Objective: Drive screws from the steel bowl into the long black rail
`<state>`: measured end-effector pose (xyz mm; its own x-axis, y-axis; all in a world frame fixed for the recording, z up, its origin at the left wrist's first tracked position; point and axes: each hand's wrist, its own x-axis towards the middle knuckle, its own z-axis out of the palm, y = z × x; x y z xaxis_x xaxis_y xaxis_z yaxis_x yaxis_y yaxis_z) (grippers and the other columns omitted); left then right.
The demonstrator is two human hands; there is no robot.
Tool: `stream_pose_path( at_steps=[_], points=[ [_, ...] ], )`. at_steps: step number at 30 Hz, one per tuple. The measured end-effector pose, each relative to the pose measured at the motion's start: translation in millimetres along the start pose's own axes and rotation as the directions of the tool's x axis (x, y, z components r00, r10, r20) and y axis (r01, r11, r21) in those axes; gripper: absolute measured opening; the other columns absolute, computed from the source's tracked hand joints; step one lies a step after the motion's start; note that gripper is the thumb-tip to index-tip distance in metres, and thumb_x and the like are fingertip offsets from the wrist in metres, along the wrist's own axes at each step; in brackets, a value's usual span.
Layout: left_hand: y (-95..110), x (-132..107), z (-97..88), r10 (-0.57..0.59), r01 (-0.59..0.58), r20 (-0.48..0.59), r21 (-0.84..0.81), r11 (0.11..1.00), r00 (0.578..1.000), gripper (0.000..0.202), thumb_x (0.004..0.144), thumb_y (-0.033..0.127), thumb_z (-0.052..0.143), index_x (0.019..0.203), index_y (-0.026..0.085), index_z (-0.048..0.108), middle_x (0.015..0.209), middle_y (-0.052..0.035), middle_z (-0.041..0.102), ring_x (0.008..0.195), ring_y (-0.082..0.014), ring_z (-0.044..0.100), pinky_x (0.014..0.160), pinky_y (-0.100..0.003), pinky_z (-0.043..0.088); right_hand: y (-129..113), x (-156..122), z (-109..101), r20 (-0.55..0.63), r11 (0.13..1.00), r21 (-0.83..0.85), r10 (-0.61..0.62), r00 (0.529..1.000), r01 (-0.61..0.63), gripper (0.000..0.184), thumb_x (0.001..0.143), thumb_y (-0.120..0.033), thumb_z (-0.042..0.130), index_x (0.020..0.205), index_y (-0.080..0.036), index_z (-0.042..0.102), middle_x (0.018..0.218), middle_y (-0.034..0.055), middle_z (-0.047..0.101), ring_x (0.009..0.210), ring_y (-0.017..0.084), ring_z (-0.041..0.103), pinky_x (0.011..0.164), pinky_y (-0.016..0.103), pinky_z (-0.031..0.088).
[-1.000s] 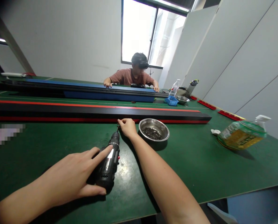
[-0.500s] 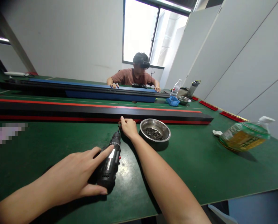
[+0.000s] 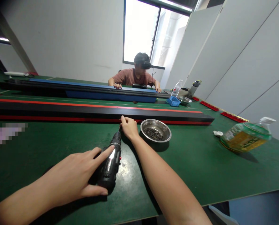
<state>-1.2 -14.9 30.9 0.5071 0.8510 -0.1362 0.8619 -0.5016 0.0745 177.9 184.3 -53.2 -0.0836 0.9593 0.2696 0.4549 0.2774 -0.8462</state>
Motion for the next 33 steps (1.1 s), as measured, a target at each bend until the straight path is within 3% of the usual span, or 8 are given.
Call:
stream_pose_path(
  at_steps=[5, 12, 28, 33],
  points=[
    [-2, -1, 7.7, 0.007, -0.006, -0.035, 0.024, 1.000, 0.999, 0.103, 0.080, 0.074, 0.061, 0.162, 0.027, 0.021, 0.123, -0.0152, 0.063, 0.096, -0.0346, 0.070, 0.084, -0.049, 0.058, -4, -3, -1, 0.033, 0.999, -0.010, -0.033, 0.999, 0.033, 0.049, 0.099, -0.052, 0.046, 0.088, -0.017, 0.079, 0.081, 0.0052, 0.076, 0.065, 0.015, 0.067, 0.064, 0.024, 0.046],
    [-5, 6, 19.4, 0.008, 0.003, -0.122, 0.095, 0.995, 0.992, 0.099, 0.084, 0.079, 0.049, 0.162, 0.028, 0.018, 0.119, -0.0152, 0.064, 0.094, -0.0338, 0.070, 0.080, -0.046, 0.058, -2, -2, 1, -0.086, 0.988, -0.155, -0.040, 0.996, 0.026, 0.042, 0.101, -0.045, 0.046, 0.094, -0.019, 0.079, 0.085, 0.0067, 0.076, 0.072, 0.018, 0.068, 0.070, 0.025, 0.045],
    [-19, 19, 17.2, -0.005, 0.027, -0.159, 0.139, 0.990, 0.987, 0.096, 0.088, 0.080, 0.040, 0.163, 0.027, 0.014, 0.121, -0.0159, 0.065, 0.096, -0.0338, 0.069, 0.079, -0.044, 0.056, -4, -2, 2, -0.072, 0.984, -0.176, -0.047, 0.996, 0.034, 0.039, 0.102, -0.043, 0.047, 0.090, -0.020, 0.077, 0.090, 0.0079, 0.077, 0.084, 0.020, 0.069, 0.074, 0.026, 0.044],
    [-18, 18, 20.9, 0.005, 0.019, -0.191, 0.124, 0.992, 0.982, 0.096, 0.088, 0.080, 0.040, 0.162, 0.024, 0.021, 0.119, -0.0162, 0.066, 0.105, -0.0341, 0.064, 0.088, -0.046, 0.053, -5, -4, 1, -0.070, 0.983, -0.182, -0.041, 0.997, 0.028, 0.039, 0.102, -0.042, 0.047, 0.091, -0.020, 0.077, 0.090, 0.0078, 0.077, 0.084, 0.021, 0.069, 0.074, 0.026, 0.044]
  ],
)
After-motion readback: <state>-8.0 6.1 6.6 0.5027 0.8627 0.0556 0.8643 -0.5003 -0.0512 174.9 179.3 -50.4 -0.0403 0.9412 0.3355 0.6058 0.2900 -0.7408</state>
